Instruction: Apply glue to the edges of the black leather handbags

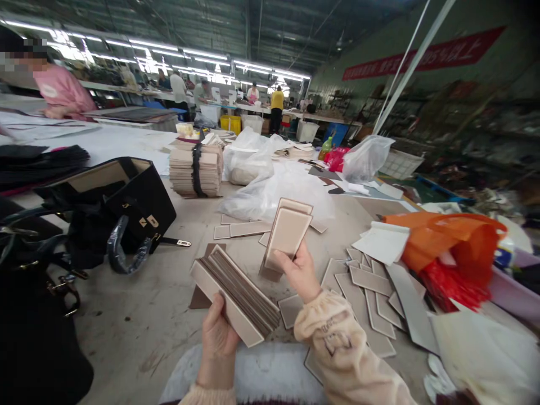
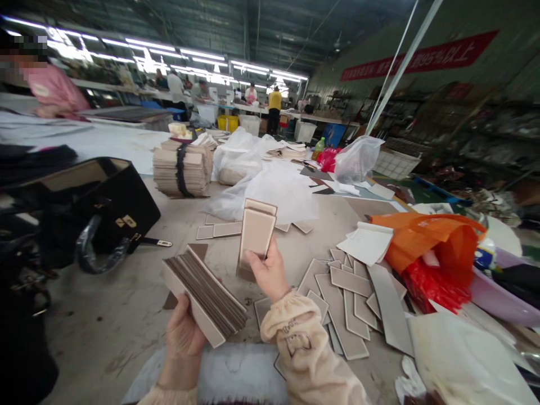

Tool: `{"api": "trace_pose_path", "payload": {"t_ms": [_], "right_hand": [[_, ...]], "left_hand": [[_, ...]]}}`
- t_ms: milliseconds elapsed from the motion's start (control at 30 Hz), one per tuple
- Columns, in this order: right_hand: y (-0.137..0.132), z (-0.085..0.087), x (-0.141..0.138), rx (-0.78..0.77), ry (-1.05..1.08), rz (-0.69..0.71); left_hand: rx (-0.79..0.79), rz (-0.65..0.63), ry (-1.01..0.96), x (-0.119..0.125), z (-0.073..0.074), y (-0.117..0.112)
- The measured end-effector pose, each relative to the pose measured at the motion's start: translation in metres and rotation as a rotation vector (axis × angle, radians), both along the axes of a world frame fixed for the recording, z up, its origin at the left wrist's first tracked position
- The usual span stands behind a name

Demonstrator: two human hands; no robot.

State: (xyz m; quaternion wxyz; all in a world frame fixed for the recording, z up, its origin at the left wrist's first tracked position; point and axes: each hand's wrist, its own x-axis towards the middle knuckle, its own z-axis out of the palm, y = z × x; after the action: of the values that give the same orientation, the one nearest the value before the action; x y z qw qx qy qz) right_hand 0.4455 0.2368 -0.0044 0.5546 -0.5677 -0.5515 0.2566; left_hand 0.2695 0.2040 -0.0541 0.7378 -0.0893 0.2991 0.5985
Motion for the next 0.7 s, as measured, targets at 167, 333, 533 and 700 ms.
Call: {"api": "trace_pose_path", "payload": {"t_ms": [167, 333, 533, 700], "right_hand": [[0.004, -0.032, -0.011, -0.128, -0.064, 0.052], [-0.013, 0.003, -0.037, -0.222, -0.255, 0.23], [-0.041, 0.028, -0.019, -0.272, -0.298, 0.457], [-0.065, 0.026, 0.11, -0.565, -0.701, -0.378]], "left_hand": [[0.091, -0.006, 0.116, 0.006, 0.003, -0.001], [0.07, 0.106, 0.19, 0.007, 0.007, 0.0], [-0.106, 0.001, 0.087, 0.004, 0.005, 0.003], [-0.041, -0.09, -0.048, 0.002, -0.006, 0.004]]}}
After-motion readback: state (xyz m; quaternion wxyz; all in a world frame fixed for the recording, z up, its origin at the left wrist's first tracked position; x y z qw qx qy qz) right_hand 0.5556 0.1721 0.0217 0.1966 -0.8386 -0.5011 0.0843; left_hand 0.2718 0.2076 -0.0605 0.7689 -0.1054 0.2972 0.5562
